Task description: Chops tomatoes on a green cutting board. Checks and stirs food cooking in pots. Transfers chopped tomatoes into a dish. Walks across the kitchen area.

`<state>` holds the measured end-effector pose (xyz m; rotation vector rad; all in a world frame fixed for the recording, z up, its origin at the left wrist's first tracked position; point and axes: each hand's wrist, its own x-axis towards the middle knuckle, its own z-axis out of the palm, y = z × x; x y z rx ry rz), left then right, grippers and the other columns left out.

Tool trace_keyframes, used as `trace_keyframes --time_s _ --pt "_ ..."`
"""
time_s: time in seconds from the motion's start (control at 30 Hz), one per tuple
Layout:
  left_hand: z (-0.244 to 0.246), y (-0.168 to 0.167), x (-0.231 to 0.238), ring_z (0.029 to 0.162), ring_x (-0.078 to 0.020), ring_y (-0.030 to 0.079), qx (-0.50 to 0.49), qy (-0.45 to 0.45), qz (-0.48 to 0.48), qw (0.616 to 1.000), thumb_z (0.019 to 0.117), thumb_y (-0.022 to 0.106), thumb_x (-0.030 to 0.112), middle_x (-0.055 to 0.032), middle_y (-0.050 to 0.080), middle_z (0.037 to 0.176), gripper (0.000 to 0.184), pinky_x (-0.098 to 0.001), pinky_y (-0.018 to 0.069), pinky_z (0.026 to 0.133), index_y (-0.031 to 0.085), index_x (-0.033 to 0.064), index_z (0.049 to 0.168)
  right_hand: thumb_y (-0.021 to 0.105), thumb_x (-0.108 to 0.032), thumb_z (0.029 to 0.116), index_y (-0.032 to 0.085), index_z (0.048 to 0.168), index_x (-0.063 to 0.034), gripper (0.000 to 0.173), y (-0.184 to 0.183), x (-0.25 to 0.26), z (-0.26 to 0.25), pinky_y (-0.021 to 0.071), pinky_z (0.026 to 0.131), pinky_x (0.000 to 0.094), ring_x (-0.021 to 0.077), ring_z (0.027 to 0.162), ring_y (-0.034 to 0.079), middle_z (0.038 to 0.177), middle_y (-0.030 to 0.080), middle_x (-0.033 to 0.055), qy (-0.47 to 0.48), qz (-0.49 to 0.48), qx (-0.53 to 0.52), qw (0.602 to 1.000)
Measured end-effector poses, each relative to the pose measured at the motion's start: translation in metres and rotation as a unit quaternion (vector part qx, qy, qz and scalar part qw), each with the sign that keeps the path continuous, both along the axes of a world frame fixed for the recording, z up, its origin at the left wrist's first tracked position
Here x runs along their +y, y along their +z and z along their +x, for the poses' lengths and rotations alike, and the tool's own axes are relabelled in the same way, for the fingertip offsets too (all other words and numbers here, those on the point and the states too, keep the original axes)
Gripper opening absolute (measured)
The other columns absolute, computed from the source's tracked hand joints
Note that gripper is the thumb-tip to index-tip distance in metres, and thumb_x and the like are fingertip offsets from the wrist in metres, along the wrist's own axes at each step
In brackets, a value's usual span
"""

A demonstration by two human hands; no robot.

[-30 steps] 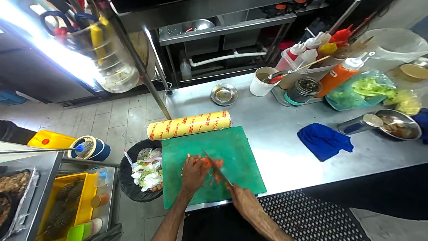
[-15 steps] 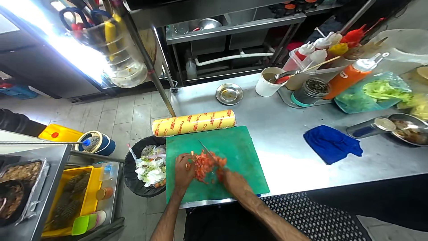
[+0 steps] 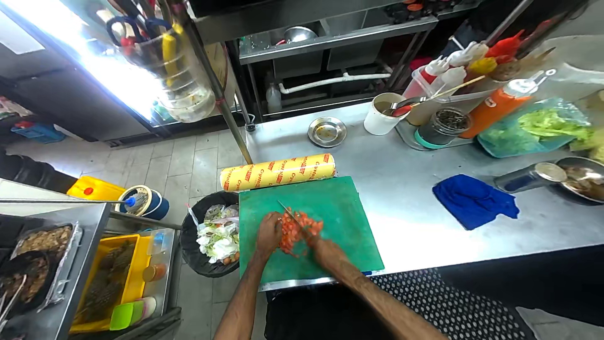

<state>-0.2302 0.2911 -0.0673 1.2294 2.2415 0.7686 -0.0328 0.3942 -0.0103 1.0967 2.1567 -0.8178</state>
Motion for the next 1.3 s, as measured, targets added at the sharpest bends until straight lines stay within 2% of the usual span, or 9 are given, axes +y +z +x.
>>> trace_keyframes --time_s 0.13,0.2,0.33,0.47,0.7,0.87,1.0,1.17,1.3 --pt "0.006 0.005 -0.007 0.114 -0.0159 0.068 -0.018 -0.053 0.057 0.997 0.1017 0.053 0.016 -0.0077 0.071 0.123 0.027 -0.0343 0.0547 0.102 0.074 0.0089 0.117 0.035 -0.041 0.1102 0.058 0.133 -0.0076 0.047 0.024 0.019 0.009 0.0557 0.091 0.0583 0.0409 0.110 0.068 0.116 0.069 0.0225 0.009 0.004 0.029 1.000" --pt "0.008 0.006 -0.013 0.117 -0.0163 0.066 -0.005 -0.026 0.075 0.997 0.1003 0.053 0.013 -0.0071 0.069 0.125 0.028 -0.0350 0.0551 0.102 0.073 0.0099 0.119 0.034 -0.041 0.1101 0.057 0.134 -0.0091 0.046 0.046 0.016 0.011 0.0564 0.089 0.0575 0.0403 0.109 0.069 0.114 0.069 0.0214 0.014 0.018 0.017 1.000" --pt "0.006 0.002 -0.016 0.106 -0.0202 0.068 0.055 0.059 0.086 0.993 0.0982 0.058 0.015 -0.0088 0.070 0.116 0.022 -0.0382 0.0582 0.094 0.074 0.0085 0.112 0.036 -0.037 0.1102 0.057 0.133 -0.0078 0.042 0.067 0.000 0.009 0.0569 0.088 0.0575 0.0417 0.109 0.069 0.115 0.068 0.0228 0.044 0.019 -0.016 0.999" --pt "0.003 -0.001 -0.012 0.114 -0.0204 0.066 0.069 -0.002 0.020 0.997 0.1007 0.057 0.022 -0.0079 0.070 0.118 0.023 -0.0368 0.0537 0.101 0.074 0.0102 0.112 0.040 -0.027 0.1088 0.053 0.140 -0.0057 0.040 0.057 -0.017 0.010 0.0564 0.088 0.0585 0.0429 0.111 0.068 0.120 0.067 0.0241 0.059 0.014 -0.044 0.997" --pt "0.003 0.010 -0.004 0.119 -0.0220 0.064 0.048 -0.047 -0.063 0.996 0.1024 0.054 0.021 -0.0089 0.069 0.121 0.026 -0.0388 0.0503 0.106 0.073 0.0074 0.111 0.044 -0.020 0.1062 0.052 0.136 -0.0016 0.036 0.041 -0.028 0.008 0.0579 0.085 0.0580 0.0432 0.108 0.069 0.121 0.066 0.0250 0.042 0.017 -0.054 0.997" --pt "-0.001 0.003 -0.008 0.116 -0.0217 0.065 0.032 -0.050 -0.030 0.998 0.1026 0.056 0.022 -0.0090 0.070 0.117 0.024 -0.0380 0.0509 0.105 0.074 0.0072 0.109 0.043 -0.024 0.1060 0.052 0.140 -0.0061 0.039 -0.007 -0.027 -0.013 0.0579 0.087 0.0575 0.0419 0.107 0.070 0.120 0.068 0.0225 0.032 0.044 0.011 0.998" --pt "0.001 -0.005 -0.022 0.110 -0.0206 0.066 0.073 -0.010 0.066 0.995 0.1030 0.055 0.022 -0.0073 0.070 0.114 0.023 -0.0374 0.0554 0.098 0.073 0.0088 0.108 0.042 -0.030 0.1078 0.054 0.139 -0.0086 0.040 0.007 -0.014 -0.014 0.0565 0.088 0.0593 0.0421 0.109 0.069 0.119 0.069 0.0222 0.063 0.026 0.015 0.998" --pt "-0.001 -0.007 -0.028 0.111 -0.0199 0.065 0.076 -0.022 0.043 0.996 0.0989 0.058 0.021 -0.0072 0.070 0.112 0.020 -0.0361 0.0550 0.098 0.073 0.0092 0.104 0.043 -0.023 0.1063 0.055 0.135 -0.0060 0.036 0.050 -0.024 -0.005 0.0579 0.085 0.0573 0.0423 0.107 0.069 0.116 0.068 0.0233 0.080 0.016 -0.025 0.996" --pt "0.001 -0.013 -0.025 0.110 -0.0199 0.066 0.089 -0.036 0.047 0.994 0.0997 0.057 0.022 -0.0066 0.071 0.109 0.022 -0.0356 0.0538 0.099 0.074 0.0082 0.103 0.043 -0.019 0.1061 0.051 0.139 -0.0055 0.036 0.019 -0.035 -0.002 0.0581 0.085 0.0575 0.0430 0.106 0.070 0.117 0.068 0.0243 0.056 0.026 -0.044 0.997"
